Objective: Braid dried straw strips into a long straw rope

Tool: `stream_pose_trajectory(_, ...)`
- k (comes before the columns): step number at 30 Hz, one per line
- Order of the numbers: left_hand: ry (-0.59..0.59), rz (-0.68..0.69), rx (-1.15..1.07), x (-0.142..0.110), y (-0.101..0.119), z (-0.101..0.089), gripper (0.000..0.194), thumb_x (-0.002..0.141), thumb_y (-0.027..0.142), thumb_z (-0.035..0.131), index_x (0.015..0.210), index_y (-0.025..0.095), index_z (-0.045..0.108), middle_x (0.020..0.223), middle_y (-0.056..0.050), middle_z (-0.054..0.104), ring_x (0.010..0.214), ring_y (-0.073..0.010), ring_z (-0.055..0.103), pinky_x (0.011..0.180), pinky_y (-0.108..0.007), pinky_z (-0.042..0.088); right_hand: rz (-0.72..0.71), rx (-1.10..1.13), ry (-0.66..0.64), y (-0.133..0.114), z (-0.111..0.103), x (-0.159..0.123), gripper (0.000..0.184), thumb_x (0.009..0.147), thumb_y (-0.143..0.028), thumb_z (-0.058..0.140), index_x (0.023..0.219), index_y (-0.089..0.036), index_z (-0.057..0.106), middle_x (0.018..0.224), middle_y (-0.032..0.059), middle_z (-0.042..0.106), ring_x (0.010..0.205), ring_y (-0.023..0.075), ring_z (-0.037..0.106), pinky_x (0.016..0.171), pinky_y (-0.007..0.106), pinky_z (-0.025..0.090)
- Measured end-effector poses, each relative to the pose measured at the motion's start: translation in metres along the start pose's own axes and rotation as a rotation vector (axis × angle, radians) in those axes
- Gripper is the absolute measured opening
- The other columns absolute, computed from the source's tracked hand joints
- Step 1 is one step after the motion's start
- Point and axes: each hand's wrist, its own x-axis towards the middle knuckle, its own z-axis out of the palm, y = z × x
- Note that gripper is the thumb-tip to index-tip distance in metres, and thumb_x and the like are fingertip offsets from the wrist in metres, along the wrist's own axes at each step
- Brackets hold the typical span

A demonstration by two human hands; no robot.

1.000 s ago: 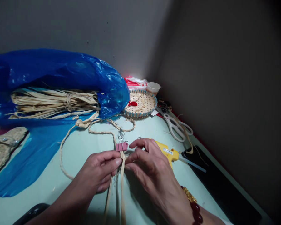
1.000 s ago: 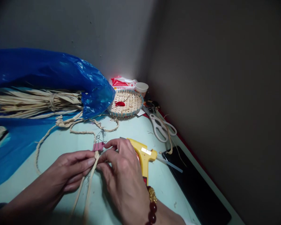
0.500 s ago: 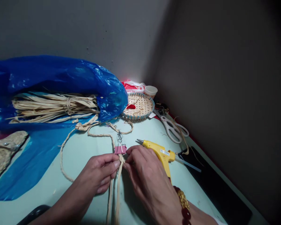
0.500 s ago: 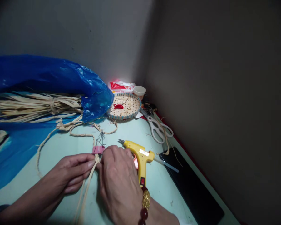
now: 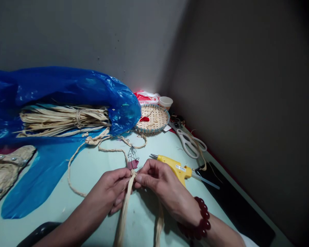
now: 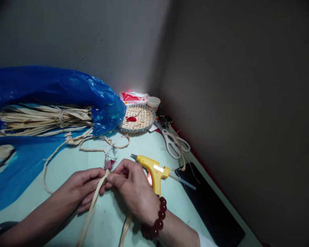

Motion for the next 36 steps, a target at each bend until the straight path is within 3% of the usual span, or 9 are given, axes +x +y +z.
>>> stream_pose_trajectory(3, -0.004, 0.069, 0.076, -0.003, 0.002, -0.001, 0.023, 0.084, 0.037, 0.057, 0.077, 0.015, 0.061, 0.058, 0.004, 0.053, 0.035, -0.0041, 0.036, 0.036, -0.018, 0.031, -0.001, -0.035, 0.05, 0.002, 0.001, 0.0, 0.014, 0.082, -0.022, 0.06, 0.073, -0.015, 0.052, 0.071, 0.0027, 0.064, 0.069, 0.0134, 0.059, 0.064, 0.024, 0.042)
stream_pose_trajectory(9, -0.034, 0.135, 0.107, -0.01, 0.008, 0.001, 0.02, 0.088, 0.031, 0.053, 0.074, 0.017, 0.058, 0.061, 0.004, 0.052, 0.049, -0.008, 0.046, 0.047, -0.019, 0.039, -0.106, -0.396, 0.178, 0.003, 0.005, -0.002, 0.014, 0.084, -0.021, 0.055, 0.071, -0.018, 0.05, 0.065, -0.002, 0.059, 0.06, 0.0113, 0.049, 0.055, 0.022, 0.034)
stream_pose_trajectory(17, 0.062, 0.064, 0.006, -0.004, -0.004, 0.004, 0.034, 0.086, 0.045, 0.054, 0.066, 0.018, 0.055, 0.043, 0.008, 0.041, 0.035, -0.0051, 0.034, 0.037, -0.016, 0.027, -0.256, -0.589, 0.148, 0.002, 0.006, -0.006, 0.014, 0.087, -0.015, 0.053, 0.074, -0.018, 0.048, 0.067, -0.004, 0.055, 0.063, 0.011, 0.049, 0.057, 0.022, 0.033)
stream_pose_trajectory(24, 0.171, 0.002, -0.124, -0.009, 0.007, 0.014, 0.033, 0.077, 0.045, 0.063, 0.063, 0.018, 0.052, 0.042, 0.013, 0.027, 0.037, -0.002, 0.014, 0.032, -0.013, 0.013, -0.203, -0.515, 0.08, 0.003, -0.001, -0.005, 0.006, 0.087, -0.013, 0.054, 0.089, -0.018, 0.058, 0.077, -0.0013, 0.063, 0.073, 0.0135, 0.055, 0.065, 0.023, 0.038)
stream_pose_trajectory(30, 0.223, 0.012, -0.113, -0.008, 0.009, 0.015, 0.034, 0.074, 0.043, 0.065, 0.058, 0.016, 0.053, 0.042, 0.012, 0.029, 0.037, -0.0014, 0.014, 0.033, -0.013, 0.012, -0.359, -0.461, 0.113, 0.004, 0.004, -0.007, 0.016, 0.086, -0.007, 0.057, 0.081, -0.02, 0.064, 0.078, -0.0032, 0.067, 0.074, 0.0107, 0.059, 0.071, 0.02, 0.041)
stream_pose_trajectory(36, 0.274, -0.023, -0.148, -0.011, -0.001, 0.018, 0.034, 0.074, 0.047, 0.067, 0.064, 0.018, 0.052, 0.047, 0.011, 0.031, 0.04, -0.0031, 0.021, 0.037, -0.013, 0.015, -0.44, -0.729, 0.138, 0.016, 0.015, -0.01, 0.014, 0.088, -0.006, 0.05, 0.085, -0.015, 0.061, 0.084, 0.005, 0.062, 0.08, 0.0169, 0.056, 0.07, 0.026, 0.041)
